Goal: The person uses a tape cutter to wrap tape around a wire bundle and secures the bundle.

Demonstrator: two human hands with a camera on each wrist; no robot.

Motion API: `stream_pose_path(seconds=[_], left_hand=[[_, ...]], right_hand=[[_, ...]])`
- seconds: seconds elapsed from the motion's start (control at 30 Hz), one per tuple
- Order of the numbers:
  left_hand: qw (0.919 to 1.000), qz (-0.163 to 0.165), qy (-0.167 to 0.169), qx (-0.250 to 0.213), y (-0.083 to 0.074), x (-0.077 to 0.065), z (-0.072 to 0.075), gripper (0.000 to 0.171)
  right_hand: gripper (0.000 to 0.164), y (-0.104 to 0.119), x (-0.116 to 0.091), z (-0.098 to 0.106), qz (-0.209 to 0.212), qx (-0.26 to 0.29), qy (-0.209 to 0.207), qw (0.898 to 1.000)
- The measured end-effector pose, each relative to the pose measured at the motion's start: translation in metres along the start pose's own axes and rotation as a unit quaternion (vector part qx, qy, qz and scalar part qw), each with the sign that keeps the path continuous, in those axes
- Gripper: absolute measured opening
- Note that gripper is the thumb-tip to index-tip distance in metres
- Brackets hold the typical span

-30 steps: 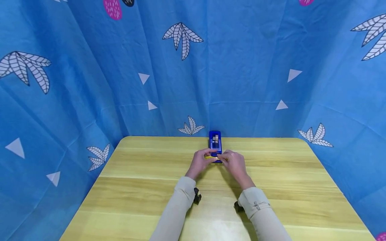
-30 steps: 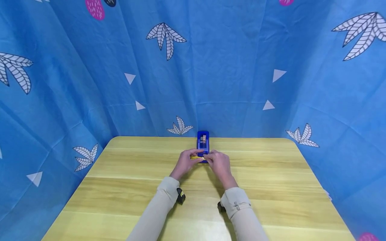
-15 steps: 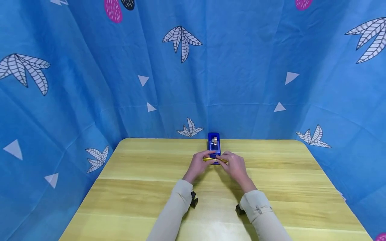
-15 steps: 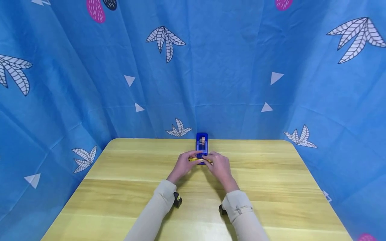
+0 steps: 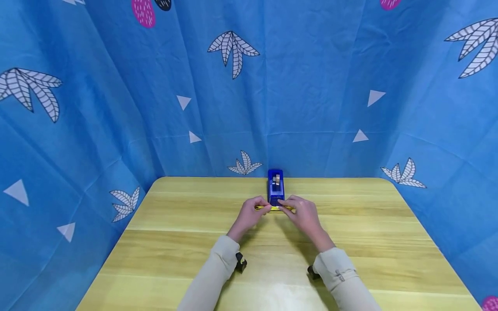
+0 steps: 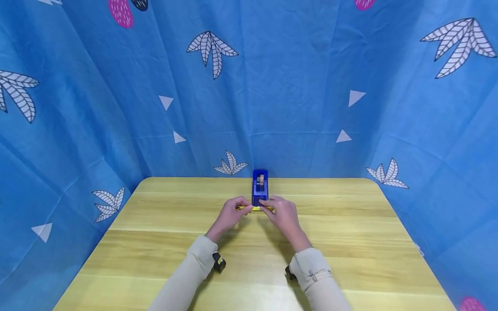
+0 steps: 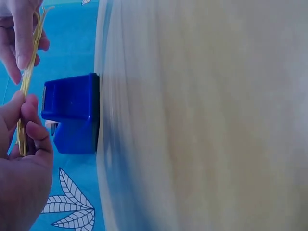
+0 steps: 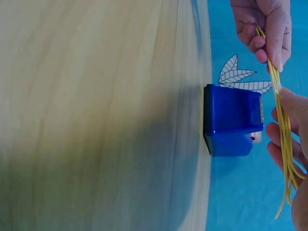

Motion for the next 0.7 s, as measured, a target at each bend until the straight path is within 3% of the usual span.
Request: stream_pose_path(seconds=[0.1, 0.33, 0.7], left_hand=[[0.9998, 0.011, -0.008, -0.017, 0.001, -0.002, 0.000, 0.010], [0.9993, 0.002, -0.025, -0.028, 0.000, -0.003, 0.000, 0.009], [0.9984, 0.004, -0.026, -0.049, -0.001, -0.005, 0.002, 0.010]], right_hand=[[0.025, 0.002, 0.000, 0.001, 0.003, -0.002, -0.001, 1.000], [0.033, 0.006, -0.001, 0.006, -0.010, -0.018, -0.008, 1.000], [0.025, 0.017, -0.002, 0.010, 0.057, -0.045, -0.071, 0.995]])
Point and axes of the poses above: each hand's wrist, its own x-axis towards the middle knuckle, its own z-axis out of the back of the hand, y = z × x, the point moved 5 cm from there along x, towards the middle knuckle, and after that the axes turned 7 degrees about -y, right-handed, at the moved point
